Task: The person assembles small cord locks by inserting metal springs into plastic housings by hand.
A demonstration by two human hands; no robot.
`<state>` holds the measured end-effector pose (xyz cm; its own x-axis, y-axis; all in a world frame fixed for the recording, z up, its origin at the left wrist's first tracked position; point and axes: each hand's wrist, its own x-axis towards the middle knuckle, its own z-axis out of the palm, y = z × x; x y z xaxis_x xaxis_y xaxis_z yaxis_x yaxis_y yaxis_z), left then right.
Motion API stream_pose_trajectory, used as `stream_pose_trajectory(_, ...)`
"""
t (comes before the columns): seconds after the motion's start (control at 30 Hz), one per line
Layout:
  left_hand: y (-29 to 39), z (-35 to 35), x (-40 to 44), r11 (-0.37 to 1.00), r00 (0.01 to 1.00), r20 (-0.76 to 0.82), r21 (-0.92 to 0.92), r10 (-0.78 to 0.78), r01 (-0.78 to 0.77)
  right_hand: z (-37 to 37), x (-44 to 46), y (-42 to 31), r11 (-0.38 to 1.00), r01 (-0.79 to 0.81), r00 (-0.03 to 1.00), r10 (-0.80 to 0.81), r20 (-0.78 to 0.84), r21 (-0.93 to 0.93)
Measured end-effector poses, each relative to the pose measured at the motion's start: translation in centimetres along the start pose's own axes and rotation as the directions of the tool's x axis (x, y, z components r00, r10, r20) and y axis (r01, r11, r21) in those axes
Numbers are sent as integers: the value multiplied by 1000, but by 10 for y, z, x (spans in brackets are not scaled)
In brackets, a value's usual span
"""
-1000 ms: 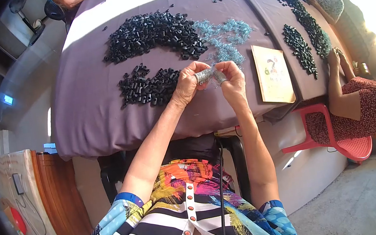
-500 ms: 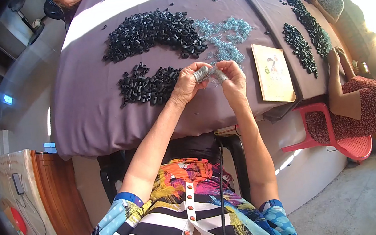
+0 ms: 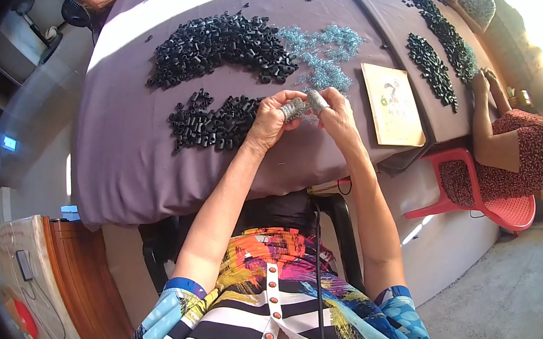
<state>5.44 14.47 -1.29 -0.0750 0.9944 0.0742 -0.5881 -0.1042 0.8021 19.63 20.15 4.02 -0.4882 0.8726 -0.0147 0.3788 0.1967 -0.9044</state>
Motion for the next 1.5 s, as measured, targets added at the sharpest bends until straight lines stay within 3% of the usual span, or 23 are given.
stream_pose_trajectory(0.2,1,2,-1,999,1000,-16,31,-27,27,5,-5,-2,961,-126,992,124,24,247)
stream_pose_trajectory(0.47,4,4,-2,998,998,-43,44,-50,52,2,-5,10,917,1,999,-17,37,399)
stream_pose_trajectory(0.6,5,3,-2,999,999,-3,15,-51,51,4,-3,14,849,29,999,-42,12,527)
stream_pose_trajectory(0.7,5,-1,-1,997,998,36,-52,-51,53,11,-4,9,717,91,996,-82,-46,691)
stream_pose_trajectory(0.9,5,-4,-2,962,988,108,-236,-112,135,6,-5,10,885,227,974,-219,-66,408)
stream_pose_trajectory(1.0,4,-5,-2,948,983,143,-282,-113,150,5,-6,13,903,259,966,-249,-75,342)
stream_pose_trajectory(1.1,3,-5,-2,947,983,151,-286,-108,148,6,-11,9,918,245,969,-232,-80,312)
stream_pose_trajectory(1.3,1,-7,0,946,986,127,-292,-111,144,10,-16,-2,882,58,997,-74,16,468)
stream_pose_trajectory(1.5,2,-4,-1,956,990,97,-264,-102,124,11,-11,3,915,76,997,-79,-8,395)
